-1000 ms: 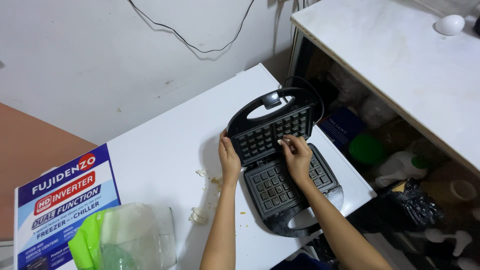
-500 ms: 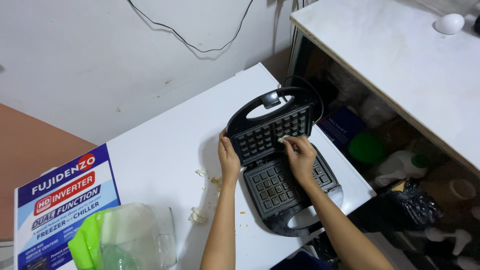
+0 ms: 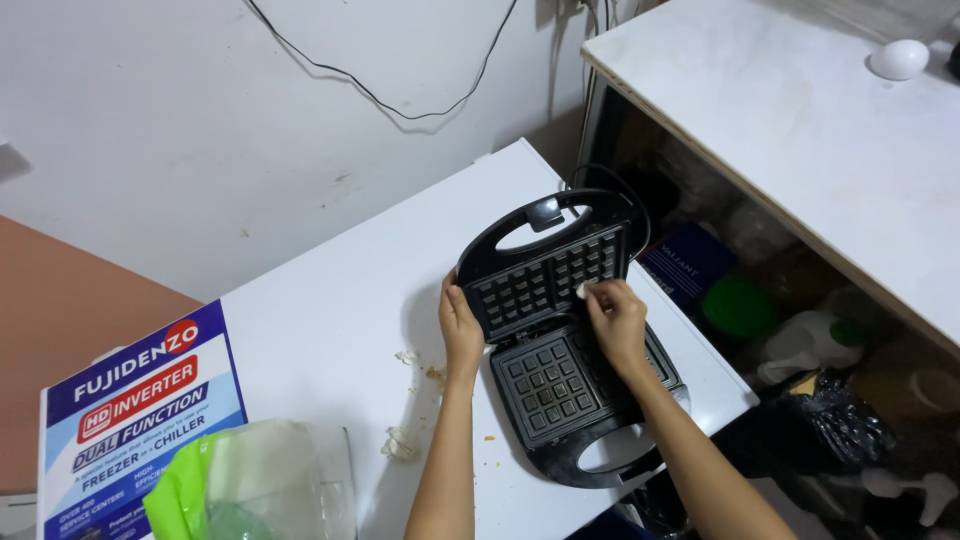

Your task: Cleaning a waffle maker using a white tissue.

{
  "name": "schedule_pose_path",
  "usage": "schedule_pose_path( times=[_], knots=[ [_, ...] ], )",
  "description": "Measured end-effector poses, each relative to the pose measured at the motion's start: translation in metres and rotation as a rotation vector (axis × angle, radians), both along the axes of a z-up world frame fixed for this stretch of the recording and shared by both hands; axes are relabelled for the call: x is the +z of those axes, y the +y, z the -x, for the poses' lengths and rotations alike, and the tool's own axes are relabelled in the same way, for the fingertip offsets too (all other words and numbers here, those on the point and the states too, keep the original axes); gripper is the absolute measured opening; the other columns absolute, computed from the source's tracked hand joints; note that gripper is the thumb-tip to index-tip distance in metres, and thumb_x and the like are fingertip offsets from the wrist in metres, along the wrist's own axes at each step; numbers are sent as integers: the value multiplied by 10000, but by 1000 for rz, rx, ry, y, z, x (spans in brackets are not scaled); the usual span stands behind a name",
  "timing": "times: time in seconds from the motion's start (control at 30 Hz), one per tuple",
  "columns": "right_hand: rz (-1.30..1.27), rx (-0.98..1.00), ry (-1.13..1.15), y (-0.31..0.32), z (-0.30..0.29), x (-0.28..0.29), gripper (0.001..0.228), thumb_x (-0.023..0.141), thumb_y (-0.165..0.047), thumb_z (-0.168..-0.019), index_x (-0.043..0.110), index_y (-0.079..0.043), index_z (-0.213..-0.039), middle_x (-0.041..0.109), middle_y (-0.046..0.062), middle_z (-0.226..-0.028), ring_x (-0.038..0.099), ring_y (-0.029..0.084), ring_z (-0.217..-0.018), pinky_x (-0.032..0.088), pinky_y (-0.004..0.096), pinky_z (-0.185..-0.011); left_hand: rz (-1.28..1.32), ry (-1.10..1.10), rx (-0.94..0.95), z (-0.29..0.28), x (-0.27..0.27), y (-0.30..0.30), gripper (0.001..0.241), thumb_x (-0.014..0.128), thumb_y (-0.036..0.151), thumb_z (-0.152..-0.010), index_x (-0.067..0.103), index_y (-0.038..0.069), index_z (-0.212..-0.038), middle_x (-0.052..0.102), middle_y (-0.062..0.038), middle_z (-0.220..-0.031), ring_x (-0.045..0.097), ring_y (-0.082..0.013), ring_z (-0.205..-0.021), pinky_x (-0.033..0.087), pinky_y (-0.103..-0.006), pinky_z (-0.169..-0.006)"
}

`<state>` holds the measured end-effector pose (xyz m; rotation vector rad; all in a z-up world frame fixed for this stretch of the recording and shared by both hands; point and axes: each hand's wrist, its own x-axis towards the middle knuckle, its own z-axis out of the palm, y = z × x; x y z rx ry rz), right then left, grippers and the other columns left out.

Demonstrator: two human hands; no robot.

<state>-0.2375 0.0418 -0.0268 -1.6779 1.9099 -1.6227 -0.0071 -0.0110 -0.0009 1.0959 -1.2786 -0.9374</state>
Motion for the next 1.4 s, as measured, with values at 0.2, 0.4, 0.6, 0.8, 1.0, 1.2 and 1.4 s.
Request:
schedule_pose_path(
  times=[0.2, 0.4, 0.6, 0.8, 1.0, 1.2, 1.4],
  knots=[
    [292, 2, -6, -12, 7, 69, 102, 730, 21, -929, 708, 18, -1029, 690, 113, -983, 658, 151, -787, 537, 286, -677, 8, 15, -1, 4, -2, -4, 581, 265, 405, -1119, 509, -6, -1450, 639, -159, -1372, 586, -263, -1300, 430, -355, -1111],
    [13, -56, -24, -5, 17, -11, 67, 743, 0, -924, 727, 19, -986, 653, 94, -843, 606, 142, -660, 488, 289, -608, 18, 7, 29, 3, -2, -9, 572, 274, 390, -1119, 496, -18, -1452, 628, -157, -1379, 581, -256, -1299, 424, -353, -1107],
    [189, -1, -89, 0, 29, 66, 65, 704, 16, -934, 700, 17, -999, 685, 77, -920, 640, 111, -746, 522, 251, -657, 46, 37, 15, 6, -8, -10, 570, 277, 384, -1129, 527, -25, -1437, 647, -169, -1361, 594, -276, -1290, 434, -359, -1106],
    [246, -3, 22, -16, 37, 48, 78, 730, 28, -919, 695, 30, -989, 644, 101, -896, 608, 135, -726, 498, 271, -661, -29, -9, 4, 8, 6, -6, 616, 235, 438, -1105, 466, 10, -1482, 629, -162, -1384, 579, -267, -1319, 439, -357, -1111],
    [11, -125, -47, 6, 33, -10, 88, 743, -3, -907, 733, 18, -992, 656, 114, -843, 612, 187, -679, 501, 322, -638, -16, -17, 25, 7, -9, -17, 620, 241, 445, -1110, 517, 4, -1447, 647, -160, -1356, 594, -264, -1298, 443, -360, -1101],
    [-50, -139, 50, 17, 19, -6, 143, 726, -24, -922, 719, 41, -1049, 678, 165, -907, 674, 270, -736, 536, 374, -667, 34, 53, 5, 10, -9, -17, 597, 257, 434, -1122, 536, 7, -1432, 665, -147, -1333, 603, -254, -1285, 445, -354, -1100],
    [-14, -55, 199, 17, -21, -10, 86, 709, -28, -900, 688, 31, -959, 694, 203, -959, 690, 378, -836, 546, 441, -723, 53, 107, 5, 12, -11, -13, 574, 285, 418, -1125, 552, 7, -1424, 680, -135, -1309, 619, -239, -1248, 458, -350, -1083]
  ],
)
